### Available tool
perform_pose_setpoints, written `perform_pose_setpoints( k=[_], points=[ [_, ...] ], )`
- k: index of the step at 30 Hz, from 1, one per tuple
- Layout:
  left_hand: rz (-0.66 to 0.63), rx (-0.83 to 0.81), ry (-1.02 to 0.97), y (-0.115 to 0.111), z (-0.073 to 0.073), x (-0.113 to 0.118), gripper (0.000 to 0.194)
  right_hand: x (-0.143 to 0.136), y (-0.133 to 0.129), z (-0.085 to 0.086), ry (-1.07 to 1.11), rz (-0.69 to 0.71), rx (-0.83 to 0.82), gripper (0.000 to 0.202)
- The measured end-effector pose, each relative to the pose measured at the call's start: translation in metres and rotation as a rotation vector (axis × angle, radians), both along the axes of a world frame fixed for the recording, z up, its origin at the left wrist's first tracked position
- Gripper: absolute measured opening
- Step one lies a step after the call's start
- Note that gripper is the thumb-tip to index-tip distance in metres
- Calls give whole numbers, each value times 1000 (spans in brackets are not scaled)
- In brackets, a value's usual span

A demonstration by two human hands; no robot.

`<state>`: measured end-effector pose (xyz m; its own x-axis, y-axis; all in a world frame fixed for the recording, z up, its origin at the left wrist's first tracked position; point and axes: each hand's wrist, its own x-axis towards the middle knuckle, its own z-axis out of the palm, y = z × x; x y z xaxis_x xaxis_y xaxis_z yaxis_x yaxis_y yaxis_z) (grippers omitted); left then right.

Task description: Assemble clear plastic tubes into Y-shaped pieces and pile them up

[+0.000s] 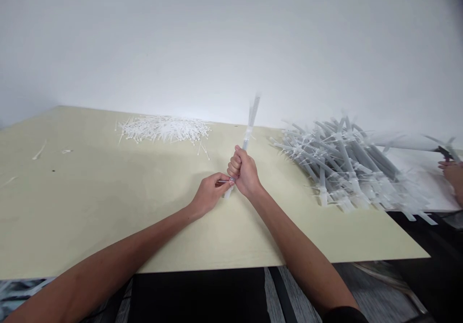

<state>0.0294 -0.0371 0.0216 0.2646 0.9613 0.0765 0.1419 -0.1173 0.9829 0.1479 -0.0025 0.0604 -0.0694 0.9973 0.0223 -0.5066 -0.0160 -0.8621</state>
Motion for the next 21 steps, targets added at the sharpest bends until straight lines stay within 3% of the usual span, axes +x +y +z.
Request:
perform_pose_setpoints(
  k=[9,21],
  points=[
    [3,1,28,-2,5,0,31,-1,-2,4,38,-21,-21,46],
    [-36,4,18,1,2,-1,37,1,-1,4,32,-9,-15,47]
  ],
)
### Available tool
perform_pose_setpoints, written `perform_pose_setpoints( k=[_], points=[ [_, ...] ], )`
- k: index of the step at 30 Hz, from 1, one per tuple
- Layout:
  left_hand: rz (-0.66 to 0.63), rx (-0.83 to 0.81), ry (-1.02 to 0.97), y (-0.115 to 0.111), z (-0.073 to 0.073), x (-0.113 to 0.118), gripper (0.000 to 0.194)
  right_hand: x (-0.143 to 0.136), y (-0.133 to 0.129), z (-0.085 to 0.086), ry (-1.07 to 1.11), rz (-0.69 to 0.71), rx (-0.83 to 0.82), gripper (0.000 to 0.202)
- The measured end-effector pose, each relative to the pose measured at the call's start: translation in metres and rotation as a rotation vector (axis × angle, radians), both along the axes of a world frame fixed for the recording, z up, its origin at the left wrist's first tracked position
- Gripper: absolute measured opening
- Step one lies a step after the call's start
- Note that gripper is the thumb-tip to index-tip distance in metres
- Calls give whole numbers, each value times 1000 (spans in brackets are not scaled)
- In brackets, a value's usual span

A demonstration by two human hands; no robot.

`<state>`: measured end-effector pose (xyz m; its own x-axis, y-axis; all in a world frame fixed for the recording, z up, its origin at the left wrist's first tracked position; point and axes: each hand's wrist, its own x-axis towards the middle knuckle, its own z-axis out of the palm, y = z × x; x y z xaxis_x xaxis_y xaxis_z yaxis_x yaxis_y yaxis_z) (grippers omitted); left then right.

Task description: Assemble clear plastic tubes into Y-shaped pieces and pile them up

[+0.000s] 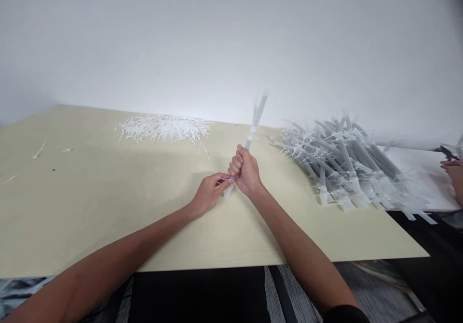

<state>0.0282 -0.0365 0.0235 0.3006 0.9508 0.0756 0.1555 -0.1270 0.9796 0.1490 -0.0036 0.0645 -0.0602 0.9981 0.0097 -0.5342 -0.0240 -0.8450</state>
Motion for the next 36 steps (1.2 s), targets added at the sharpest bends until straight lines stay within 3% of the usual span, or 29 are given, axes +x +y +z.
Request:
perform_pose_setpoints(
  k=[13,21,25,28,31,34,36],
  points=[
    [26,-11,53,2,1,-1,37,0,4,-2,22,-16,-8,47],
    [-41,341,385,10,13,-17,41,0,3,-4,-18,-29,96,35],
    [-26,394,448,17,10,-23,44,1,6,-10,-122,38,181,10],
    [67,341,383,21,6,-24,45,6,7,-9,-361,95,208,24],
    [128,282,286,24,4,-25,45,14,5,-4,-558,259,190,33],
    [142,235,246,27,0,-26,45,20,3,-1,-571,437,139,35],
    [124,226,277,31,-2,-28,45,21,4,-4,-560,446,125,32]
  ],
)
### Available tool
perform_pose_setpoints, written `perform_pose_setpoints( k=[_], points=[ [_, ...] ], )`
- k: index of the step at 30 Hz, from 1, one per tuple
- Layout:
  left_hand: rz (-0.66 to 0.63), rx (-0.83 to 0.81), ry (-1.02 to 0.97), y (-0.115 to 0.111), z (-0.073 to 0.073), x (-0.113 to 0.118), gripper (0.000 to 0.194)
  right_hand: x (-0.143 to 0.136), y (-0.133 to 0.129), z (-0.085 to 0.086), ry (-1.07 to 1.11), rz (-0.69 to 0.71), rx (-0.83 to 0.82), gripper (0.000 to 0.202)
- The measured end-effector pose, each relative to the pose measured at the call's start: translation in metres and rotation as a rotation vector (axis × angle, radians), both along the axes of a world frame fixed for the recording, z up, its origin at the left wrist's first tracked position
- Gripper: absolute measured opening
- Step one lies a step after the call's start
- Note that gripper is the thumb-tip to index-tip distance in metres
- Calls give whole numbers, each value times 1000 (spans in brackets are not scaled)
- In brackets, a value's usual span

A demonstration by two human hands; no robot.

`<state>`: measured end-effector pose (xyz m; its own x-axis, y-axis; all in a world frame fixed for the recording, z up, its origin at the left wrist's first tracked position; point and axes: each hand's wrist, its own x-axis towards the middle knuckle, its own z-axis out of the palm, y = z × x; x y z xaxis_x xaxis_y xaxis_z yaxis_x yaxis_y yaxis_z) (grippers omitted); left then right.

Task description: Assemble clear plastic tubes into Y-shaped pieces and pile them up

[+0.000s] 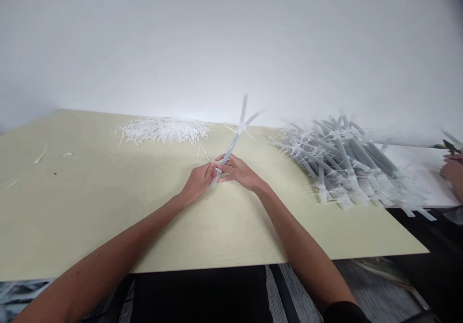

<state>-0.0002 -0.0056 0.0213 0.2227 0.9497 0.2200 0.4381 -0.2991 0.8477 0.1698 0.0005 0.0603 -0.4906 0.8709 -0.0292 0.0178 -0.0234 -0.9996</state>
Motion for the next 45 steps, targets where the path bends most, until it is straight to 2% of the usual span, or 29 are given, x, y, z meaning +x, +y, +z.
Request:
perform_pose_setpoints(
  k=[6,10,16,21,24,27,31,34,36,39,41,43,45],
  points=[
    [-95,154,279,12,-6,-8,44,-5,11,-17,-70,-124,46,31],
    [-69,130,281,13,-3,-9,48,-8,12,-19,-43,-178,48,30],
    [-114,198,334,8,-1,-8,45,-13,14,-28,-57,-263,93,30],
    [-71,97,302,5,2,-7,49,-12,14,-30,-140,-300,112,26],
    [31,-46,228,10,4,-10,54,-7,12,-23,-117,-175,22,26],
    [114,-178,14,17,6,-14,56,-2,10,-17,-44,4,-97,24],
    [-69,-348,-383,20,10,-15,54,0,5,-12,-44,252,-236,26],
    [-147,-359,-491,18,12,-13,45,-2,2,-11,-93,380,-261,30],
    [-140,-327,-534,16,12,-10,39,-3,3,-13,-87,331,-246,36],
    [-173,-278,-574,10,13,-3,34,-5,10,-19,74,56,-175,46],
    [-226,-272,-532,4,12,3,33,-6,16,-25,184,-125,-132,46],
    [-282,-293,-462,-3,9,9,34,-7,19,-29,212,-209,-109,42],
    [-338,-332,-428,-8,5,15,36,-8,19,-30,193,-219,-91,38]
  ],
)
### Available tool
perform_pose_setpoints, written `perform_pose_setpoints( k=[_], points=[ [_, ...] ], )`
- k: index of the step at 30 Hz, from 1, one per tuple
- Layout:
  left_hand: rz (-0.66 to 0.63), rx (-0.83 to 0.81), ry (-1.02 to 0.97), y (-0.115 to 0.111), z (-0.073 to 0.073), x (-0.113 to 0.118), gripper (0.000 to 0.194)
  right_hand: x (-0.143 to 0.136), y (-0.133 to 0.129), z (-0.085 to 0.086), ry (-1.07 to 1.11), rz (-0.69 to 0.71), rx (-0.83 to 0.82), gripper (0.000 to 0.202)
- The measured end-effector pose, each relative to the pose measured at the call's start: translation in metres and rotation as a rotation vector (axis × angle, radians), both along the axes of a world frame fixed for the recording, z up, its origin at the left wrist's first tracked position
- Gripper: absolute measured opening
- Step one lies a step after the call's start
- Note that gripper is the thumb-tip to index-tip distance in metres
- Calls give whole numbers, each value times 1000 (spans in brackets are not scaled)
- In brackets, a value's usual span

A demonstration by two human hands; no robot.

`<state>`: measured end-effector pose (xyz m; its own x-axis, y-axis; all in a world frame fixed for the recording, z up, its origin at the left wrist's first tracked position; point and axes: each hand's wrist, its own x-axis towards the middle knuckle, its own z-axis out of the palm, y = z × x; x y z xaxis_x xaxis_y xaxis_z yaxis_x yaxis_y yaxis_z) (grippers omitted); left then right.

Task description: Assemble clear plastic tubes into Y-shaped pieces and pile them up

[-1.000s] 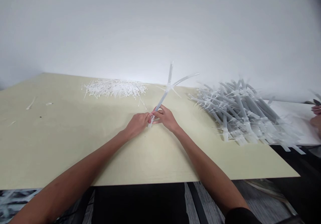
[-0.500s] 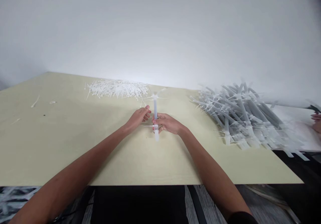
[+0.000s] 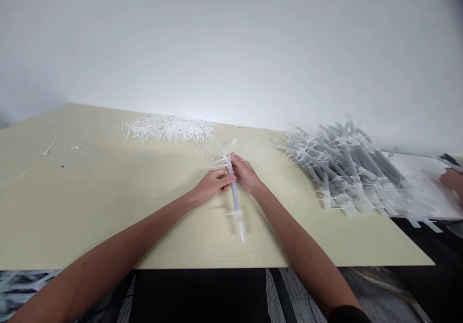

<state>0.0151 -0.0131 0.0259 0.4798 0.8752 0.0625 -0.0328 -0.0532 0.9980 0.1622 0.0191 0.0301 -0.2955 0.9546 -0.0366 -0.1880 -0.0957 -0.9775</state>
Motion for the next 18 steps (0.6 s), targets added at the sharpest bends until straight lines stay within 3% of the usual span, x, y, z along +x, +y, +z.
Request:
perform_pose_setpoints(
  k=[3,8,13,18],
  points=[
    [-22,-112,-27,-2,-6,3,44,0,-3,2,-20,6,14,35],
    [97,-240,-96,6,-6,-5,47,0,-2,3,-14,-111,45,37],
    [63,-135,-102,11,-7,-10,41,0,-1,3,-17,-24,41,36],
    [140,19,73,10,-10,-9,42,1,-1,2,-32,31,75,35]
  ],
)
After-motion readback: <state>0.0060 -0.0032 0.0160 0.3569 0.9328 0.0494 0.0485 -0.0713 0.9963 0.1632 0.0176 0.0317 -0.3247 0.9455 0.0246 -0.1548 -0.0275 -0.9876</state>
